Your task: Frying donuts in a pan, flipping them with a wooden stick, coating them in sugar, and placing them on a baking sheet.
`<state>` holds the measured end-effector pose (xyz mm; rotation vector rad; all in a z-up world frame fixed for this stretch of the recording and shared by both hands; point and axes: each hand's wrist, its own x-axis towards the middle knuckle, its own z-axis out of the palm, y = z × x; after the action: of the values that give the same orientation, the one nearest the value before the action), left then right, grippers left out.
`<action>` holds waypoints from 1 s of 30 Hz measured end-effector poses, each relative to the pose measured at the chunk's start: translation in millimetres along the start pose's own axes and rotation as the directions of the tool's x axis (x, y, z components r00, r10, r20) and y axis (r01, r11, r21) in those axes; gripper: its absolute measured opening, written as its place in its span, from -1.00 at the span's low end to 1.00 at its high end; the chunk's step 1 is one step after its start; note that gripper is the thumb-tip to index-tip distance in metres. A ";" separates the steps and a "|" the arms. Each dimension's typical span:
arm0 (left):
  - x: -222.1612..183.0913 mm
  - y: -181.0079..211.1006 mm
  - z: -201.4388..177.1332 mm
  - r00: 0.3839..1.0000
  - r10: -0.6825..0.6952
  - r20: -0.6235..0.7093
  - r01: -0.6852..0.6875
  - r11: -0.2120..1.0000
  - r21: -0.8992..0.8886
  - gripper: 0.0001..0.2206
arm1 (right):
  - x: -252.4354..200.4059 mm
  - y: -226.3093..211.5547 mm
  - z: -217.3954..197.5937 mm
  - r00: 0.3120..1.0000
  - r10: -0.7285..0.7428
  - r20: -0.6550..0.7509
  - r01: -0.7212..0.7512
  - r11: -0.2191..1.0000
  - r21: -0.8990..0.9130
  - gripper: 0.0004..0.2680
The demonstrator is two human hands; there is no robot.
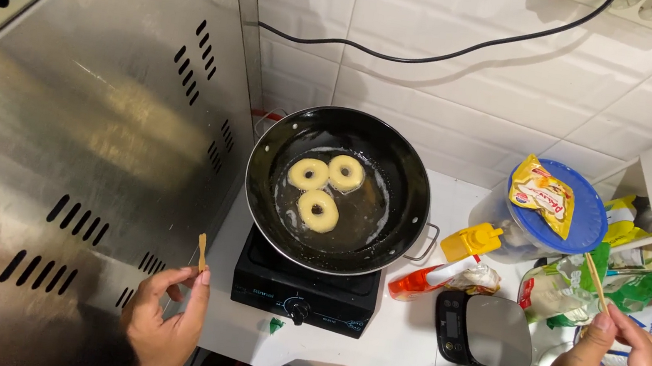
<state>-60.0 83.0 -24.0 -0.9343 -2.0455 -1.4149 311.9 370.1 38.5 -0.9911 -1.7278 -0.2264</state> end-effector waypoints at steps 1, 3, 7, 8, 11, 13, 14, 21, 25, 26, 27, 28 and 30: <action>1.1 1.3 -0.4 1.000 0.002 -0.005 -0.002 1.000 0.003 -0.81 | -0.8 -0.3 -0.2 1.000 0.005 0.001 -0.005 1.000 0.002 -0.90; 1.7 1.2 -0.6 1.000 -0.001 -0.010 0.001 1.000 0.000 -0.82 | 1.1 -7.6 -0.5 1.000 0.004 0.009 -0.004 1.000 0.011 -0.91; 16.5 18.4 -14.7 1.000 -0.009 0.028 0.009 1.000 0.009 -0.84 | -1.5 -0.5 8.3 0.997 -0.016 0.076 0.014 1.000 0.014 -0.90; 16.0 18.1 -16.4 1.000 -0.005 0.024 0.005 1.000 0.007 -0.84 | 4.7 -1.8 14.7 0.997 -0.017 0.070 0.016 1.000 0.016 -0.90; 14.0 17.9 -21.5 1.000 -0.022 -0.010 0.021 0.998 -0.061 -0.84 | 30.3 -26.4 31.0 0.962 -0.249 0.110 0.225 0.955 0.191 -0.83; 11.4 19.1 -26.8 0.999 -0.043 -0.003 0.042 0.996 -0.082 -0.82 | 55.9 -70.6 38.3 0.902 -0.404 0.152 0.411 0.911 -0.017 -0.97; 7.6 15.7 -28.0 0.999 -0.040 -0.003 0.040 0.996 -0.085 -0.82 | 64.0 -85.7 46.0 0.903 -0.403 0.150 0.410 0.912 -0.019 -0.97; -21.1 14.7 -52.8 0.996 -0.048 0.073 0.049 0.999 -0.008 -0.75 | 72.8 -172.3 141.1 0.451 -0.806 0.383 0.782 0.564 0.266 -0.76; -49.2 12.0 -67.8 0.974 -0.222 0.049 0.218 0.972 0.083 -0.76 | 47.1 -192.9 197.9 0.257 -0.921 0.293 0.908 0.334 0.254 -0.83; -54.3 9.3 -71.8 0.973 -0.226 0.047 0.221 0.972 0.084 -0.76 | 41.0 -193.0 208.1 0.253 -0.922 0.292 0.908 0.330 0.257 -0.83; -59.8 6.7 -75.7 0.969 -0.244 0.044 0.238 0.964 0.117 -0.78 | 34.8 -193.0 218.4 0.208 -0.913 0.352 0.912 0.312 0.268 -0.85; -65.0 4.2 -79.7 0.964 -0.263 0.041 0.254 0.955 0.150 -0.78 | 28.7 -193.2 228.6 0.162 -0.898 0.409 0.914 0.293 0.281 -0.87; -81.1 -18.8 -89.6 0.930 -0.340 0.139 0.317 0.934 0.161 -0.70 | 19.2 -193.2 235.2 0.120 -0.888 0.445 0.916 0.272 0.296 -0.87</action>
<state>-20.9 -26.5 -61.8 -0.6919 -2.4824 -1.3745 8.4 395.2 20.3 0.2504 -2.7284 -0.8671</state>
